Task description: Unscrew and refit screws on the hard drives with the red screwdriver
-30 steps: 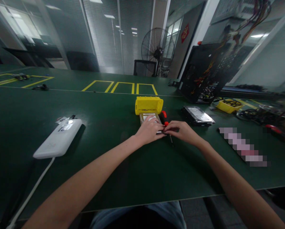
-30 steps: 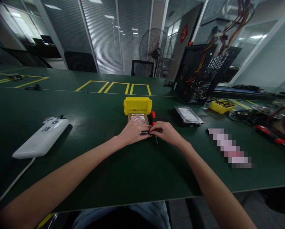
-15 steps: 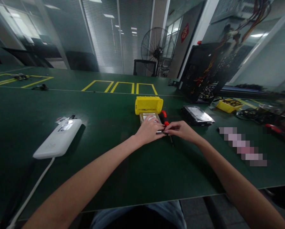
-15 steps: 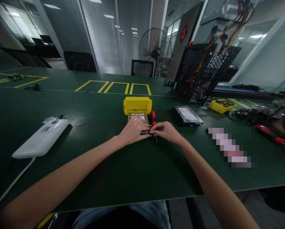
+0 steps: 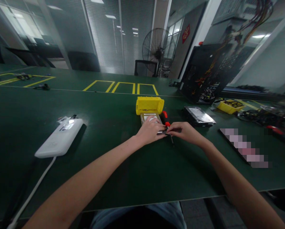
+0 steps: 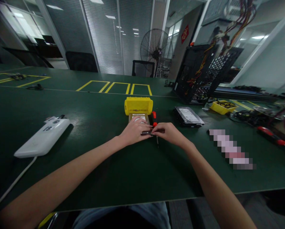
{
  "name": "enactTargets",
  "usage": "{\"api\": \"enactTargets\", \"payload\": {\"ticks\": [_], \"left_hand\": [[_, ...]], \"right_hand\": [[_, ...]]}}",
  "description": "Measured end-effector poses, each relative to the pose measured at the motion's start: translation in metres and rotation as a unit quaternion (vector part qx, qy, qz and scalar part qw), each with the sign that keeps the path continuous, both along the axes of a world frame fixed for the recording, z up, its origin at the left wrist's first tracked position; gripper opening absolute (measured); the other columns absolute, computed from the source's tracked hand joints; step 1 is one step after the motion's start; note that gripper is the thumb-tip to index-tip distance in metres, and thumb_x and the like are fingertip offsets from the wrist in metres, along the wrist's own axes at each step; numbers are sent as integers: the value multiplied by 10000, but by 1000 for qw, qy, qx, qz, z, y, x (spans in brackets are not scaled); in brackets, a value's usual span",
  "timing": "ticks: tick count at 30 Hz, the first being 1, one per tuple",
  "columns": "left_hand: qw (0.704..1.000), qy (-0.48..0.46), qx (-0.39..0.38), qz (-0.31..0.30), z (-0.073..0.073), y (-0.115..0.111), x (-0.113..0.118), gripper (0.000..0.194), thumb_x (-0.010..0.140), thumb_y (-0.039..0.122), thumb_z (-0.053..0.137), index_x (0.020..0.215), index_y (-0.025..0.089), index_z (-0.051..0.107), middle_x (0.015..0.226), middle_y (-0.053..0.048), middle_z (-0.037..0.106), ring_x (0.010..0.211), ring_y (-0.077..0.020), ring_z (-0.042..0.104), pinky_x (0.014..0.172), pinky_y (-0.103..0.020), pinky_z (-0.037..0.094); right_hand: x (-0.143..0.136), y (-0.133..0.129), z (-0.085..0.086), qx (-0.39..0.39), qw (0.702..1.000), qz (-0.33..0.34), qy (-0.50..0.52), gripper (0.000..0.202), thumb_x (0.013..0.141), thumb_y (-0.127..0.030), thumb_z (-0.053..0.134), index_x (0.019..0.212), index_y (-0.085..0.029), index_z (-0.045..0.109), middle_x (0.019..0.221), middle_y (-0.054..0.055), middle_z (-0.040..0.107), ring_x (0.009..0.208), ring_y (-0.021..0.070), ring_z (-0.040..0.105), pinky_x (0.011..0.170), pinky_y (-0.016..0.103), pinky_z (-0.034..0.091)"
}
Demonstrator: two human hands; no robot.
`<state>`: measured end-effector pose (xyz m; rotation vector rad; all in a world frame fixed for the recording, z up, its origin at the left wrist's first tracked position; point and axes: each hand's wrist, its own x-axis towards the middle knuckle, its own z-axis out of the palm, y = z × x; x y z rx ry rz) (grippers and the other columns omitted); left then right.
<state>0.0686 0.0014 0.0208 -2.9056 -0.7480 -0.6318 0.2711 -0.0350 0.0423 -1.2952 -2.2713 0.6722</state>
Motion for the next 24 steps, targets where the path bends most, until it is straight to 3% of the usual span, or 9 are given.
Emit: {"api": "enactTargets", "payload": {"ticks": [11, 24], "left_hand": [[1000, -4, 0, -2, -1, 0, 0, 302, 870, 402, 471, 1079, 241, 620, 1073, 0, 658, 1055, -210, 487, 952, -400, 256], [1000, -14, -5, -3, -3, 0, 0, 307, 868, 411, 474, 1079, 242, 618, 1094, 0, 650, 1057, -209, 488, 954, -401, 259]], "right_hand": [[-6, -7, 5, 111, 985, 17, -132, 180, 844, -212, 515, 942, -201, 665, 946, 46, 639, 890, 171, 593, 767, 294, 453], [-9, -13, 7, 151, 967, 37, -203, 201, 872, -202, 479, 983, -198, 647, 988, 49, 616, 909, 174, 588, 753, 287, 459]]}}
